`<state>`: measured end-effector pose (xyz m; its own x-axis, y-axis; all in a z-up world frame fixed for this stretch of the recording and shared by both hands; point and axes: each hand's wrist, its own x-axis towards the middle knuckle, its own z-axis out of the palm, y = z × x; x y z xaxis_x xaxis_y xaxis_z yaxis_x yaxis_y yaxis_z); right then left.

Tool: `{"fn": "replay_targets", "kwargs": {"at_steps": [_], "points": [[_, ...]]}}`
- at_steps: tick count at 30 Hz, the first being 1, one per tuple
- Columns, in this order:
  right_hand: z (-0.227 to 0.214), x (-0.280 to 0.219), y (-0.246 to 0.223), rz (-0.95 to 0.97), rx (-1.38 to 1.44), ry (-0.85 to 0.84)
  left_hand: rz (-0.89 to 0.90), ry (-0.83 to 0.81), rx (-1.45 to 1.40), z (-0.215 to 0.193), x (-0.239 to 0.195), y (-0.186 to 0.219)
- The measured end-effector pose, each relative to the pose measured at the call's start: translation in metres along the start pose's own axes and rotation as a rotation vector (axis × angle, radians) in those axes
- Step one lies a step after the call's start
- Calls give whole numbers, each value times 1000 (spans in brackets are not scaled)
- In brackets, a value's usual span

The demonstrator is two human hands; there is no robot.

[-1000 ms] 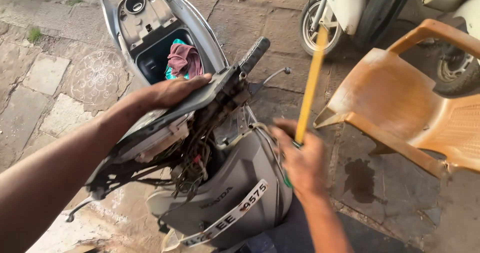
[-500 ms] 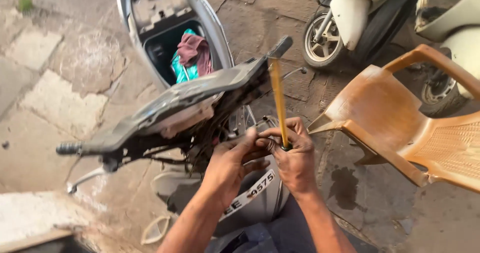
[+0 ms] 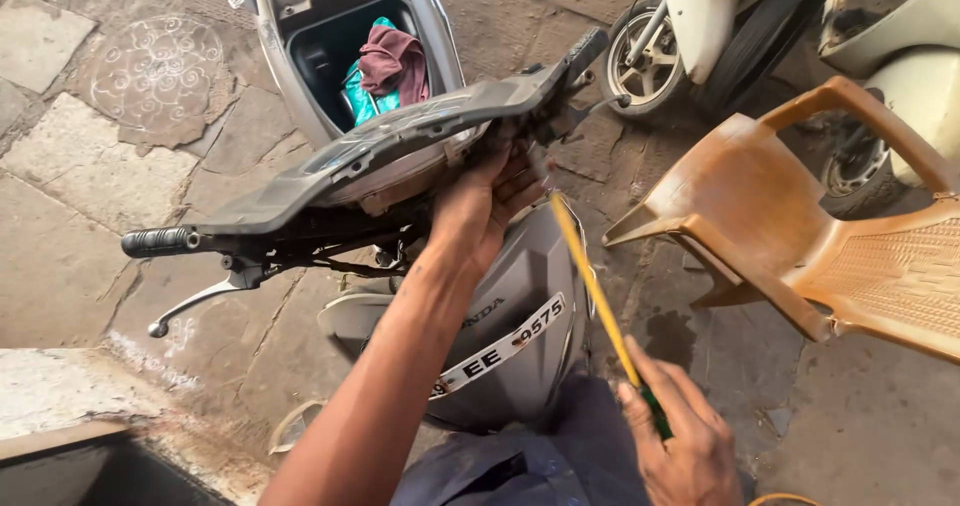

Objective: Dismantling the front panel and interior components of a scooter using hand tools.

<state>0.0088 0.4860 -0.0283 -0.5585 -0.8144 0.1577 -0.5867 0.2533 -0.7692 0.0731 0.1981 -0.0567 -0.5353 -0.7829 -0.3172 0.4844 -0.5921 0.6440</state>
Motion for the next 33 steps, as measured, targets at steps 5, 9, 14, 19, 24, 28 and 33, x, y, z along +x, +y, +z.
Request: {"fn": "replay_targets", "kwargs": {"at_steps": [5, 9, 14, 19, 24, 28, 33], "points": [[-11, 2, 12, -119, -103, 80, -70, -74, 43, -12, 25, -18], [-17, 14, 18, -10, -129, 50, -49, -16, 57, 11, 19, -5], [-28, 20, 18, 28, -109, 41, -23, -23, 81, 14, 18, -11], [-34, 22, 17, -24, -225, 41, -24, 21, 105, 11, 18, -17], [-36, 25, 4, 18, -249, 34, -12, 17, 160, 10, 16, -14], [-34, 28, -4, 275, -14, -99, -12, 12, 138, 12, 13, -8], [-32, 31, -5, 459, -5, -134, 13, 54, 174, 19, 6, -4]]}}
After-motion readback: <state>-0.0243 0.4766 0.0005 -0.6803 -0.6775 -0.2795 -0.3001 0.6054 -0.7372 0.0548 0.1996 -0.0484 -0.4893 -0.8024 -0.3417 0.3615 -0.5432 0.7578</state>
